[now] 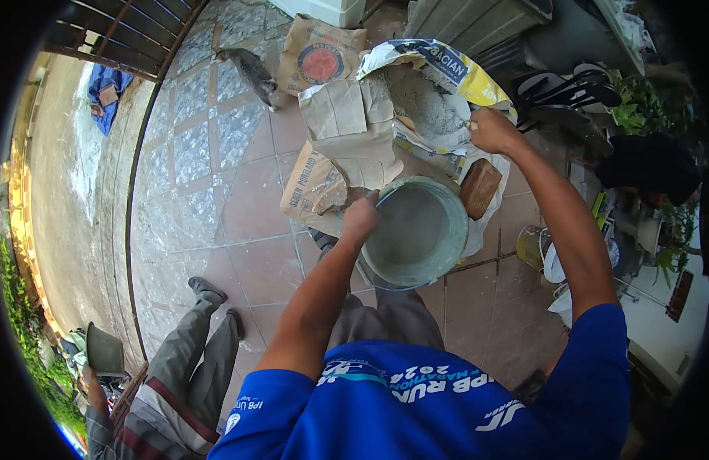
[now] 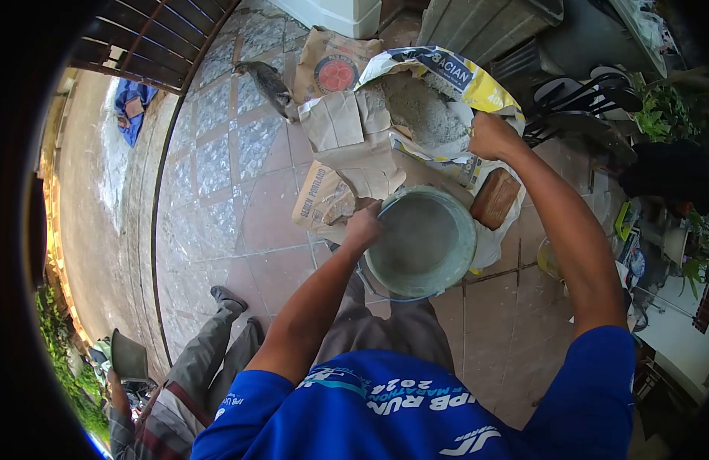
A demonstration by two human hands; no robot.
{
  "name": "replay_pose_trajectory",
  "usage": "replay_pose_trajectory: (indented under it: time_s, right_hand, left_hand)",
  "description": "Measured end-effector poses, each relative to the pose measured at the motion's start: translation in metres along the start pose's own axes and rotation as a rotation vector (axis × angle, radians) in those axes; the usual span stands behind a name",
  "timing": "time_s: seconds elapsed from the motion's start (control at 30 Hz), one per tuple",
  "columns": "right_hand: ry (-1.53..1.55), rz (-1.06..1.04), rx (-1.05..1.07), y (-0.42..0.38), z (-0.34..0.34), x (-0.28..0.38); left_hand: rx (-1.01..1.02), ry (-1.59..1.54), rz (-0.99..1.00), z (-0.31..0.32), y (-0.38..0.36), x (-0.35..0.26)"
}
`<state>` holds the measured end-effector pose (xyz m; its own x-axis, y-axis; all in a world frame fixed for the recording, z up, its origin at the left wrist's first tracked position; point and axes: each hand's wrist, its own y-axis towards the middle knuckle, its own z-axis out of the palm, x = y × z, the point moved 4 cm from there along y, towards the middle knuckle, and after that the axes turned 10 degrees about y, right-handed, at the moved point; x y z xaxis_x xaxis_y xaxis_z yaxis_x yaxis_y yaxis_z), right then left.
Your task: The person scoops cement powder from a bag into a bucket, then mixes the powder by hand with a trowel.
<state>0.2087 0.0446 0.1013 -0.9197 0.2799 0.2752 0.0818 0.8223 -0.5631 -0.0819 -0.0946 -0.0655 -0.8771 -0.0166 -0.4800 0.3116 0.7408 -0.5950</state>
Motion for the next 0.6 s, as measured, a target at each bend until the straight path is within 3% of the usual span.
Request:
replay_pose_trajectory:
  time_s: [0.1, 0.2, 0.33, 0.47, 0.6]
  right_hand:
    - [0.070, -0.039, -0.079, 0.015, 0.026, -0.021]
    - [0.317, 0.132, 0.156, -0.010, -0.010, -0.006]
    - [0.491, 0.101, 0.073, -0.007, 0.018, -0.006]
    - [0.637, 0.125, 0.218, -0.016, 0.005, -0.026]
    - [0.775, 0.231, 0.189, -0.018, 0.033, -0.017]
  left_hand:
    - [0.011, -0.024, 0.012, 0.006, 0.007, 0.011]
    - [0.013, -0.062, 0.024, 0.006, 0.008, 0.008]
    - [0.062, -0.041, 0.004, 0.006, 0.003, 0.010]
    - [0.055, -0.054, -0.006, 0.003, 0.007, 0.006]
    - [0.025, -0.039, -0.010, 0.001, 0.003, 0.005]
